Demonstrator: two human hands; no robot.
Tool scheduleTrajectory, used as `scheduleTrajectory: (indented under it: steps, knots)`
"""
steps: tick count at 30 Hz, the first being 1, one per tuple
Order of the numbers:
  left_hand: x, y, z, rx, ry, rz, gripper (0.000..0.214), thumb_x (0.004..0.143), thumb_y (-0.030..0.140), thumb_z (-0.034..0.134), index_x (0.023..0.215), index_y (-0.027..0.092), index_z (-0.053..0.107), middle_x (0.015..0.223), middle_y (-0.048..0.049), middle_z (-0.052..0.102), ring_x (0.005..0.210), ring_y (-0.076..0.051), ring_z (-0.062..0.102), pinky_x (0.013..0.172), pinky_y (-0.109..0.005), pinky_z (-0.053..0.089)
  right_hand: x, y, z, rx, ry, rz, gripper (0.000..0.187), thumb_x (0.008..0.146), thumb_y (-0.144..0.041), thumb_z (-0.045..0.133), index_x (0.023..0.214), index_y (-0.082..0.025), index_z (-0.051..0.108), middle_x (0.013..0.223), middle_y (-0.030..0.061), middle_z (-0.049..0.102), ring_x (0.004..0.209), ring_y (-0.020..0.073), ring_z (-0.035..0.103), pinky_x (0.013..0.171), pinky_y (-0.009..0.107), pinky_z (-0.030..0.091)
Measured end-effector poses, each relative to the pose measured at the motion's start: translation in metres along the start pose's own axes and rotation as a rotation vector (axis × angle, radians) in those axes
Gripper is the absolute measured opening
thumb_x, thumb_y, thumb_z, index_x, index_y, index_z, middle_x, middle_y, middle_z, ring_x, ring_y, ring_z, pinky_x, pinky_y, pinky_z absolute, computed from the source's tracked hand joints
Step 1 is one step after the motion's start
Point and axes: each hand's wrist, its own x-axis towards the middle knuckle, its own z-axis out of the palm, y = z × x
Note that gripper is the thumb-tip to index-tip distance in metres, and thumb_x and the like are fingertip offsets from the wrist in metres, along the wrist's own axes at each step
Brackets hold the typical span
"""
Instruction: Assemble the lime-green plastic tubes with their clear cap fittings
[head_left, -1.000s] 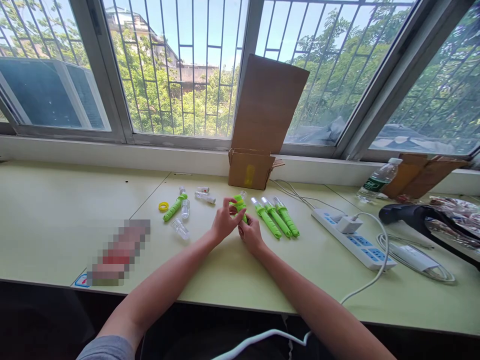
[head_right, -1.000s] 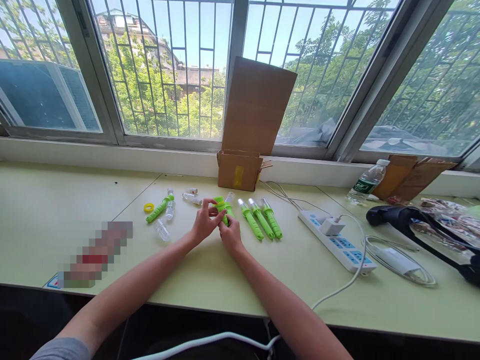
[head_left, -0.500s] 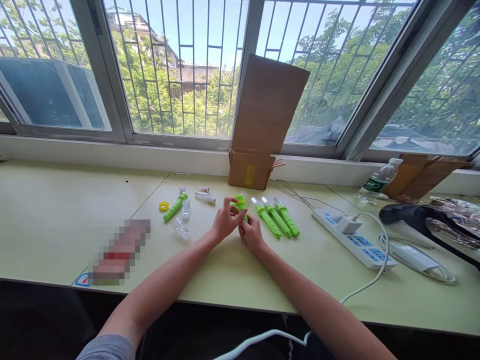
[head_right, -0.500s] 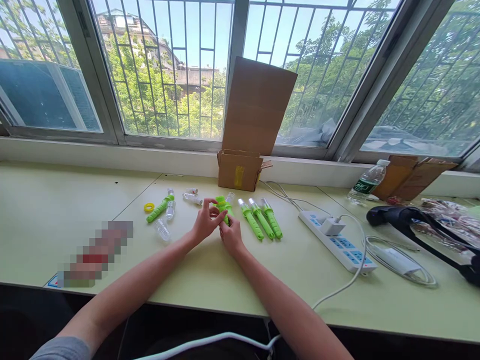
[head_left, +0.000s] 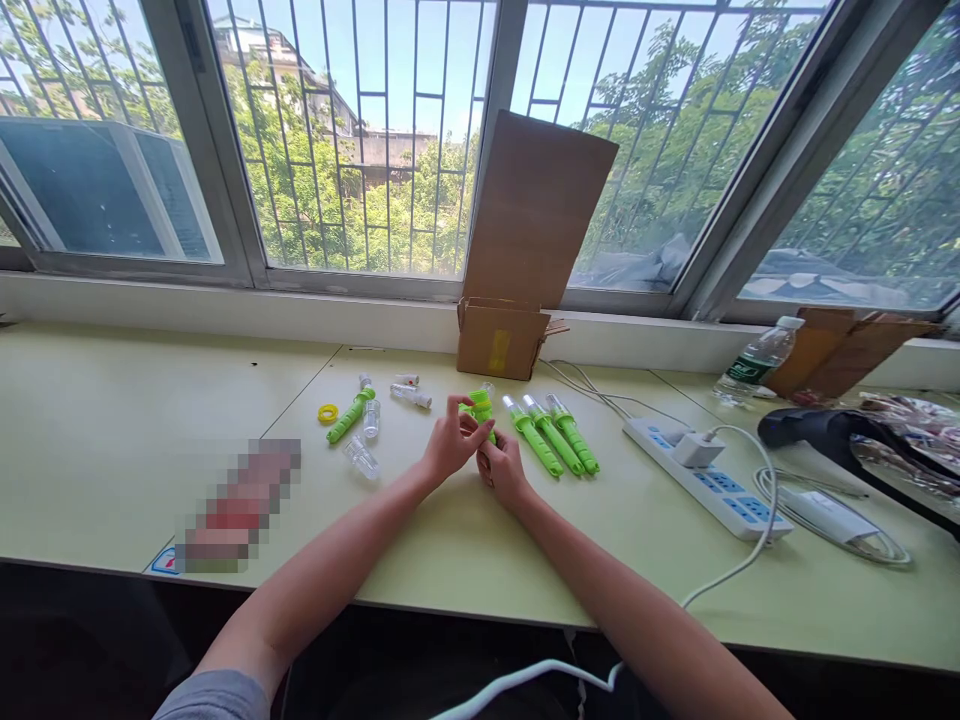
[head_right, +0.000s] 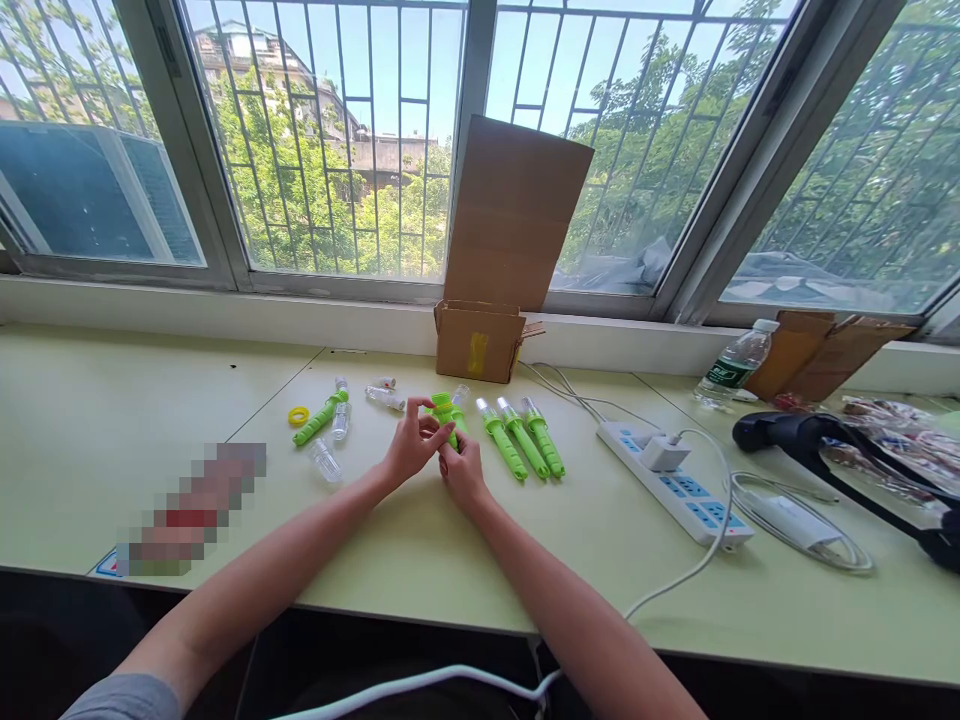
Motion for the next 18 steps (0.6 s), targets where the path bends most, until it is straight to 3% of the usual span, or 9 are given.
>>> scheduleTrajectory:
  steps: [5,10,15,18]
  knots:
    - [-0.0015,0.0011,0.0016,-0.023,0.019,0.017,0.046,0.074,0.039,0.072,0.100,0.022,0.038,0.067,0.0046,0.065,0.060,-0.014,0.066,0.060,-0.027,0.056,-0.0004,0.0020,-0.0025,0.021,-0.042,0.007,0.029,0.075,-0.046,0.064,0.070,-0.021,0.049,0.039,-0.0090,0.038,0.029,0.0062,0.026,0.028,0.021,0.017]
    - [-0.0054,0.0056,0.0033,-0.063,0.092,0.043,0.040,0.078,0.037,0.068,0.099,0.021,0.038,0.079,-0.0022,0.070,0.070,-0.016,0.069,0.062,-0.028,0.058,-0.0002,0.0044,-0.0029,-0.034,-0.077,-0.029,0.028,0.078,-0.044,0.061,0.091,-0.021,0.054,0.040,-0.0104,0.042,0.027,0.0078,0.029,0.028,0.020,0.023]
    - [-0.0085,0.0063,0.0006,-0.024,0.121,0.063,0.039,0.079,0.036,0.068,0.101,0.022,0.038,0.082,-0.0039,0.071,0.072,-0.017,0.071,0.060,-0.028,0.057,0.0015,0.0068,0.0002,-0.215,-0.017,-0.130,0.021,0.079,-0.040,0.060,0.086,-0.022,0.052,0.046,-0.0075,0.048,0.037,0.0105,0.045,0.037,0.021,0.035]
    - [-0.0091,0.0048,-0.0005,0.020,0.125,0.086,0.040,0.078,0.036,0.069,0.101,0.022,0.039,0.085,-0.0044,0.071,0.073,-0.018,0.071,0.063,-0.030,0.058,0.0029,0.0087,-0.0004,-0.319,0.026,-0.184,0.020,0.080,-0.040,0.058,0.086,-0.021,0.053,0.050,-0.0056,0.050,0.042,0.0116,0.047,0.041,0.023,0.037]
